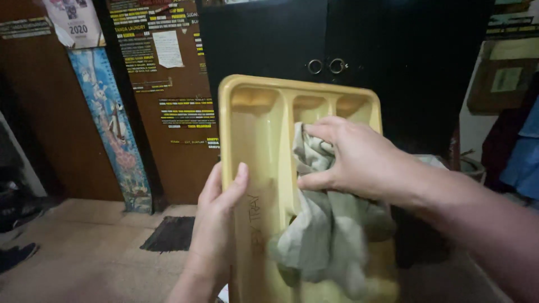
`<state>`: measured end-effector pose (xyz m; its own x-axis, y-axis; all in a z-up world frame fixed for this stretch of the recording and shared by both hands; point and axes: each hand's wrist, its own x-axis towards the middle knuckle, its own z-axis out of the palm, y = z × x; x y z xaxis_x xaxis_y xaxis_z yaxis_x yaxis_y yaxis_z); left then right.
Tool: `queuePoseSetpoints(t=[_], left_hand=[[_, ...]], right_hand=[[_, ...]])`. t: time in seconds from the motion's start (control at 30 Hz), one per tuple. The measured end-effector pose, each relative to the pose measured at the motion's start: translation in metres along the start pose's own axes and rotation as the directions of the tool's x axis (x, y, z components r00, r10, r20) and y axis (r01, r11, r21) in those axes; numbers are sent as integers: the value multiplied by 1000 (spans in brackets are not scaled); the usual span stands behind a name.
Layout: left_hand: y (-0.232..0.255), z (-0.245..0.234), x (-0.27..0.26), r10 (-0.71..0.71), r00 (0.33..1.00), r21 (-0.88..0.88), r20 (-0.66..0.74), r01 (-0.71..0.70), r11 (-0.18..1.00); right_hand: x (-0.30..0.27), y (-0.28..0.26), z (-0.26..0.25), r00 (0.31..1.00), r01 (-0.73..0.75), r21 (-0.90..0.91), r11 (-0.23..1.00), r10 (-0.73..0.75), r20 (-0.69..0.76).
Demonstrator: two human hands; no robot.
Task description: Wiping down the inside of a desk drawer and a plastic organizer tray.
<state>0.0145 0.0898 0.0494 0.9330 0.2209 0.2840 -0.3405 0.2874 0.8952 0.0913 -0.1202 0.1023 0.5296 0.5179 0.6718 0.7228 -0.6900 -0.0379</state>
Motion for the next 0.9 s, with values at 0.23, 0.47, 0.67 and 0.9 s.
queuePoseSetpoints(t=[0.23, 0.47, 0.67, 0.9], left_hand=[[-24, -7, -1, 51, 994, -11, 96, -50, 999], [-38, -1, -1, -58, 998, -68, -4, 58, 996], [-33, -22, 0, -213, 969, -78, -121, 205, 976], [-7, -21, 12, -203, 976, -48, 80, 207, 977]], right_hand=[[14, -25, -27, 919, -259, -13, 966, 250, 306], [-13, -30, -17, 910, -408, 143, 902, 389, 142], [-37, -5, -17, 644, -557, 717, 420, 763, 54], [-3, 43, -20, 981, -80, -17, 997, 76, -176]])
